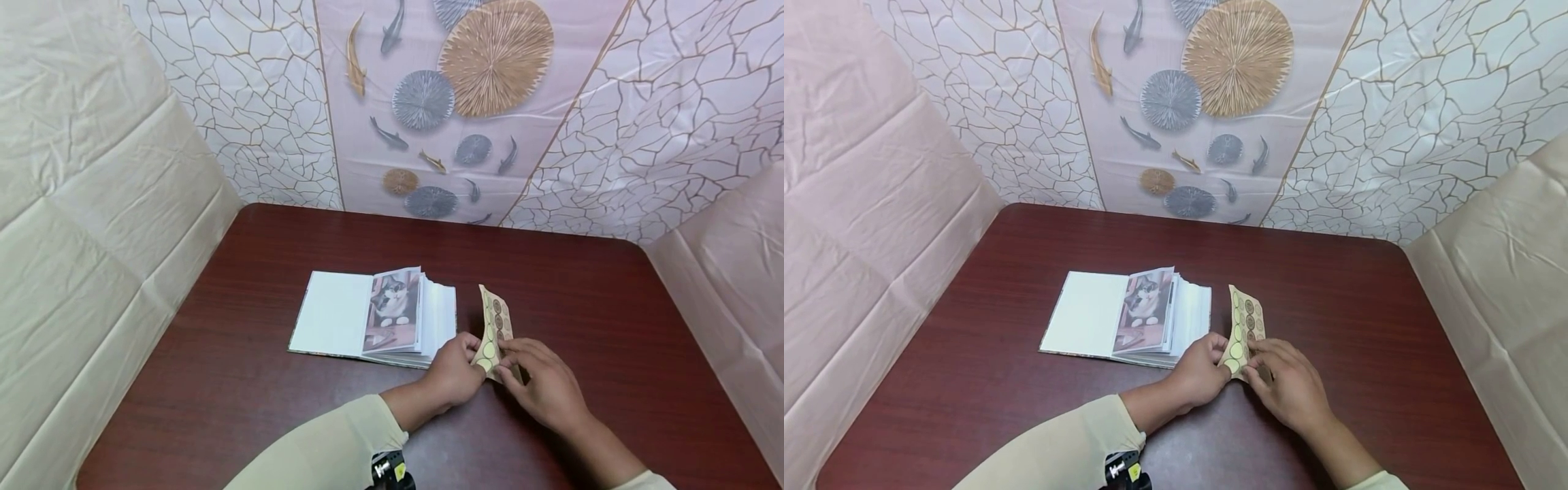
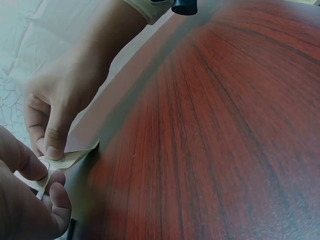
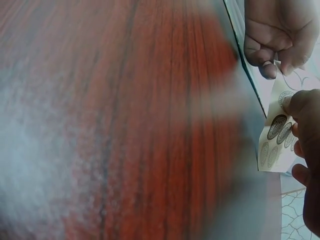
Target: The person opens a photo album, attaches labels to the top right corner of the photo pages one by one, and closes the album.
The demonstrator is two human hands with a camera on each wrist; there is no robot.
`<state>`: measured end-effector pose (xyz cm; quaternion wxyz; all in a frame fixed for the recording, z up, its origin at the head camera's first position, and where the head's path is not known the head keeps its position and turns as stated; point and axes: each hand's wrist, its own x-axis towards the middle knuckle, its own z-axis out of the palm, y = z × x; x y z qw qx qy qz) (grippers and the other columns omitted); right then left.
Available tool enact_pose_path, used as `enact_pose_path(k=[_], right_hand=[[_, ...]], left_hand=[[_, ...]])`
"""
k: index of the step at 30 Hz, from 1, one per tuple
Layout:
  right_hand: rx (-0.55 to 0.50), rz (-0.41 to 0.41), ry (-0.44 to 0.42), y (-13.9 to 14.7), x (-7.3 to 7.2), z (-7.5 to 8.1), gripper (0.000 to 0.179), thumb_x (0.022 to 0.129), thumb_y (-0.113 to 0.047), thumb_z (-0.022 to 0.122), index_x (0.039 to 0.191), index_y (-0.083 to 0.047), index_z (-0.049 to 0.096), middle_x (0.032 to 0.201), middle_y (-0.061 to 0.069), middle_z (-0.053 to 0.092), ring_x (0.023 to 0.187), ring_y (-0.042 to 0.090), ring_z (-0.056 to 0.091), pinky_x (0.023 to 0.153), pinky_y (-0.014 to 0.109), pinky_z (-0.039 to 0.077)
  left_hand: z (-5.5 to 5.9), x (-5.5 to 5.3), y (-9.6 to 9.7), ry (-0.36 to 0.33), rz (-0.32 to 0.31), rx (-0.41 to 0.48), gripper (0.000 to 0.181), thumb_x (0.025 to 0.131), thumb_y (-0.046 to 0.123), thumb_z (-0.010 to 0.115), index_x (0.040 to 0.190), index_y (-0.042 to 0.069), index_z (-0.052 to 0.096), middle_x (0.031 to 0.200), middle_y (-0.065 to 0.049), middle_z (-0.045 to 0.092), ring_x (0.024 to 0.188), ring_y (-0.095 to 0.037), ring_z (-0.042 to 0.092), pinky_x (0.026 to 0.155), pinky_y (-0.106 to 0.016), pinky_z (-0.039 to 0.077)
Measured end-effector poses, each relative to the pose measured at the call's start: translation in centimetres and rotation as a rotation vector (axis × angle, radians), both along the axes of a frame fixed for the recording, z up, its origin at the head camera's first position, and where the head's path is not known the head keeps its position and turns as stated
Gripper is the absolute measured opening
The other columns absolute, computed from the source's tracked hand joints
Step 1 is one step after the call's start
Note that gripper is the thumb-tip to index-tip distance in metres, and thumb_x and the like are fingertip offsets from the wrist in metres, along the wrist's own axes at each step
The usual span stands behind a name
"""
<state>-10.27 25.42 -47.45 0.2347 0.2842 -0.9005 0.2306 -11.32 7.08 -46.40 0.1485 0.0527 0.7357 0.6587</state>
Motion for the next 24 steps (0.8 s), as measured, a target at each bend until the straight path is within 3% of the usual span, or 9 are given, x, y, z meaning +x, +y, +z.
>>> enact_pose_path(k=[8, 13, 17, 24], right_hand=[[-0.007, -0.024, -0.025, -0.06, 0.03, -0.03, 0.013, 0.072, -0.02, 0.074, 0.076, -0.022, 0.063, 0.112, -0.001, 0.065, 0.106, 0.019, 0.056, 0.093, 0.014, 0.031], [0.013, -0.074, -0.066, -0.14, 0.2, 0.0, 0.012, 0.073, -0.023, 0.072, 0.078, -0.024, 0.061, 0.114, -0.004, 0.064, 0.11, 0.016, 0.053, 0.087, 0.022, 0.037], [0.032, -0.128, -0.097, -0.09, 0.35, 0.04, 0.013, 0.072, -0.027, 0.073, 0.083, -0.023, 0.066, 0.115, -0.005, 0.062, 0.112, 0.015, 0.051, 0.085, 0.028, 0.04], [0.032, -0.14, -0.11, -0.09, 0.37, -0.06, 0.014, 0.072, -0.026, 0.074, 0.085, -0.022, 0.07, 0.116, -0.005, 0.062, 0.114, 0.016, 0.05, 0.085, 0.029, 0.041]], left_hand=[[0.09, -0.01, 0.05, -0.015, -0.005, 0.035, 0.027, 0.078, -0.013, 0.057, 0.095, 0.008, 0.055, 0.077, 0.002, 0.065, 0.058, -0.006, 0.055, 0.052, -0.019, 0.043], [0.11, -0.04, -0.04, -0.002, -0.013, 0.072, 0.028, 0.077, -0.015, 0.053, 0.096, 0.004, 0.054, 0.075, -0.001, 0.064, 0.056, -0.006, 0.053, 0.051, -0.019, 0.041], [0.2, -0.03, -0.14, 0.01, -0.023, 0.059, 0.026, 0.075, -0.015, 0.053, 0.094, 0.004, 0.054, 0.076, 0.0, 0.064, 0.058, -0.006, 0.053, 0.052, -0.019, 0.042], [0.24, -0.01, -0.08, 0.02, -0.052, 0.026, 0.023, 0.078, -0.011, 0.058, 0.094, 0.006, 0.055, 0.076, 0.002, 0.061, 0.06, -0.006, 0.053, 0.055, -0.019, 0.044]])
